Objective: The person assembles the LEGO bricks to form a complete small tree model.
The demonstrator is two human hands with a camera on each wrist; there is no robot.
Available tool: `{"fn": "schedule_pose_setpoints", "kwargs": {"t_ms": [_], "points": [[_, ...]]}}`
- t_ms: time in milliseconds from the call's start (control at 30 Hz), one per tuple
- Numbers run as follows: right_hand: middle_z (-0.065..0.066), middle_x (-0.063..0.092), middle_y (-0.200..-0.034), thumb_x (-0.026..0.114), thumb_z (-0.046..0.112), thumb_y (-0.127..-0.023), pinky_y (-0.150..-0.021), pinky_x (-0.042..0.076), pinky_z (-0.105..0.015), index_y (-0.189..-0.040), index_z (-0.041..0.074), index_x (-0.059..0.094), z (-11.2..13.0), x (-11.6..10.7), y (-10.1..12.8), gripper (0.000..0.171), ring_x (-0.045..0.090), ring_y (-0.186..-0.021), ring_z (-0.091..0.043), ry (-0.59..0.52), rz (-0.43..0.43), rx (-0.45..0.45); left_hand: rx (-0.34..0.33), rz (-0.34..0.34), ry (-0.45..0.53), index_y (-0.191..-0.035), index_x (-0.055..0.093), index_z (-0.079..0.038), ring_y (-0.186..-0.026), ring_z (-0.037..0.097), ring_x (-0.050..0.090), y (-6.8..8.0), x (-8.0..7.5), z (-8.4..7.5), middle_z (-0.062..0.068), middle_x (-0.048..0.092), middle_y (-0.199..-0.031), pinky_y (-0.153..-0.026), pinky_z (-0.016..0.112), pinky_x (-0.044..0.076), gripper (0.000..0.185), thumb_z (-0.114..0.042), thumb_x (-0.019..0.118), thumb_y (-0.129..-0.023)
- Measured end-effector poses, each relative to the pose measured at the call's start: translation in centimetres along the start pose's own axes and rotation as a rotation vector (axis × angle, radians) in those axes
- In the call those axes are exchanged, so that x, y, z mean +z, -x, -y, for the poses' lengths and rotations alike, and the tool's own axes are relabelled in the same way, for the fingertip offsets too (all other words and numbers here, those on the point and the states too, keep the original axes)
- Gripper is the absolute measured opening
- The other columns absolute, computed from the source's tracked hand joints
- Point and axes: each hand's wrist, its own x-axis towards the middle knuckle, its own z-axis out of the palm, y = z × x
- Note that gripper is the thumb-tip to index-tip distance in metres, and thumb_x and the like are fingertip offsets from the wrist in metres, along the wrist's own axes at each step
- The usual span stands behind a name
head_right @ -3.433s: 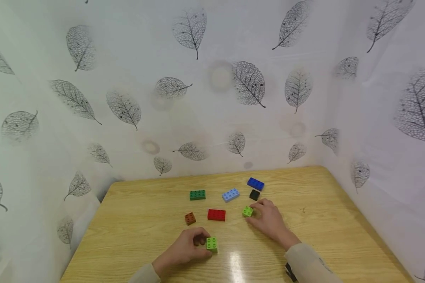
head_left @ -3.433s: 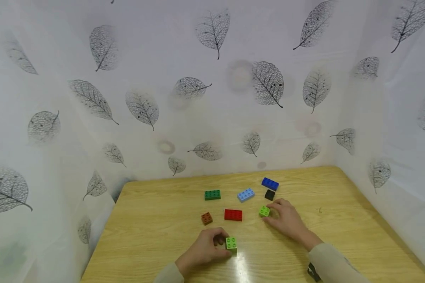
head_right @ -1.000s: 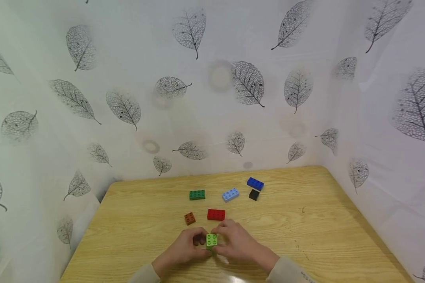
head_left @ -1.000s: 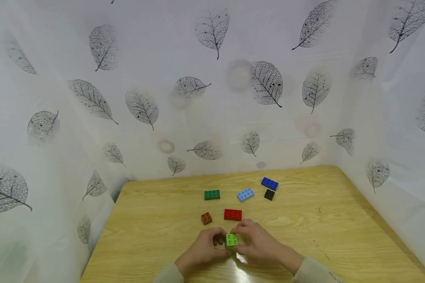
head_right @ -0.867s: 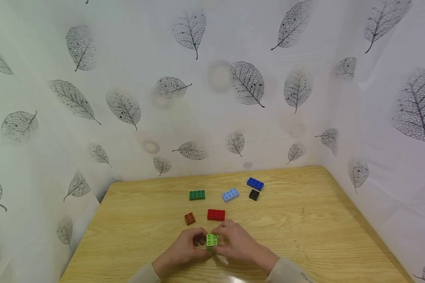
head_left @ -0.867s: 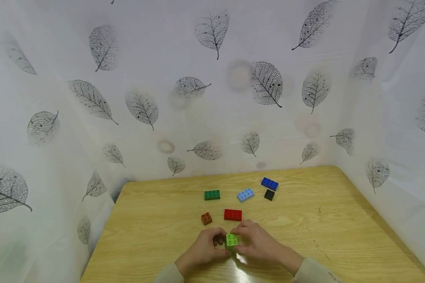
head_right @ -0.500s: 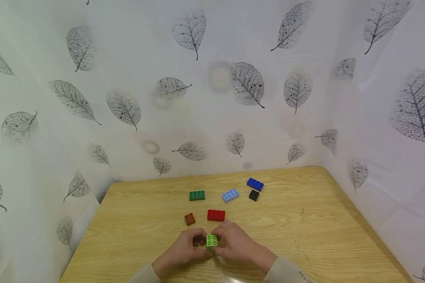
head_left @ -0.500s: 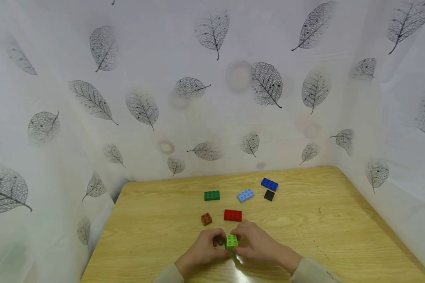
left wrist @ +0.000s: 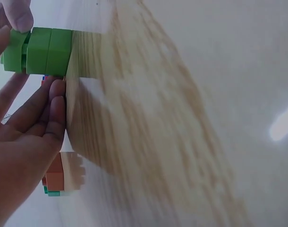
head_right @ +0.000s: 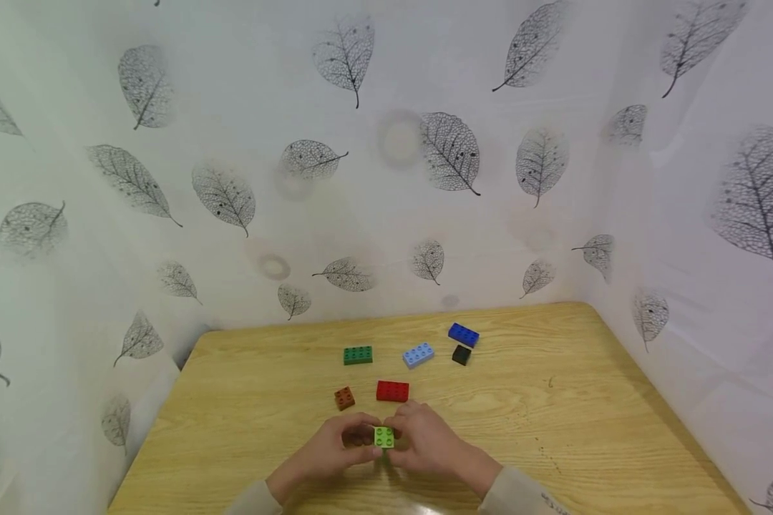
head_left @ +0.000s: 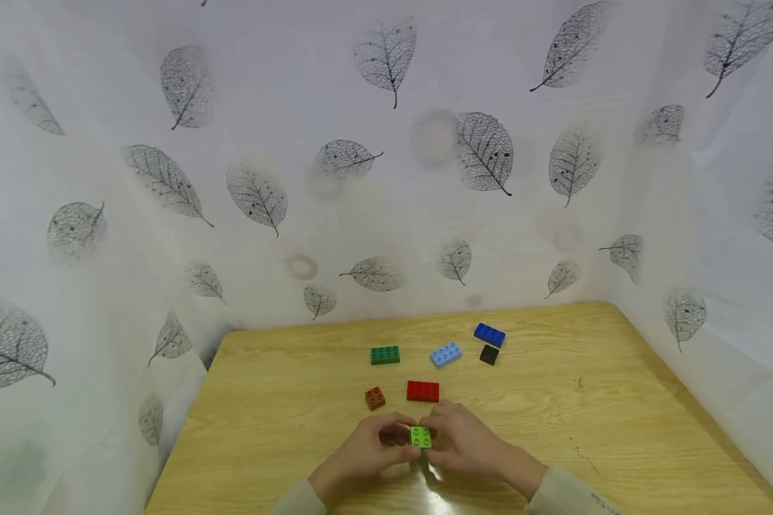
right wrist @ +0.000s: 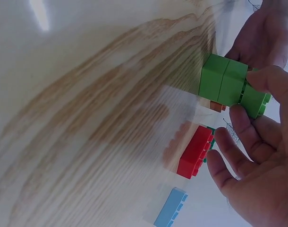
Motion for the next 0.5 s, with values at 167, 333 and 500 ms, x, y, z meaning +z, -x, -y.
{"fn": "schedule_pose_setpoints", "kwargs": {"t_ms": [167, 333, 500], "points": [[0.017, 0.066, -0.095, 0.08, 0.027, -0.092, -0.083, 0.048, -0.024, -0.114, 0.019, 0.076, -0.08, 0.1, -0.04, 0.024, 0.055, -0.093, -0.003, -0.026, 0.0, 0.016, 0.003, -0.012, 0.04, -0.122, 0.067, -0.019, -0.11, 0.014, 0.074, 0.02, 0.18, -0.37, 0.01, 0.076, -0.121, -0.09, 0.023, 0.057, 0.025, -0.026, 0.075, -0.1], [0.018, 0.064, -0.095, 0.081, 0.027, -0.092, -0.083, 0.048, -0.025, -0.115, 0.02, 0.075, -0.23, 0.18, 0.0, 0.024, 0.055, -0.094, -0.002, -0.052, 0.01, 0.045, 0.003, -0.015, 0.047, -0.117, 0.068, -0.018, -0.108, 0.013, 0.074, 0.03, 0.12, -0.56, 0.007, 0.077, -0.119, -0.091, 0.024, 0.057, 0.02, -0.025, 0.075, -0.1], [0.017, 0.064, -0.098, 0.081, 0.026, -0.092, -0.085, 0.05, -0.025, -0.116, 0.019, 0.075, -0.39, 0.29, 0.0, 0.026, 0.055, -0.095, -0.002, -0.074, 0.018, 0.068, 0.01, 0.012, 0.06, -0.116, 0.068, -0.015, -0.11, 0.013, 0.073, -0.04, -0.15, -0.59, 0.006, 0.075, -0.12, -0.095, 0.025, 0.056, 0.018, -0.023, 0.073, -0.101]]}}
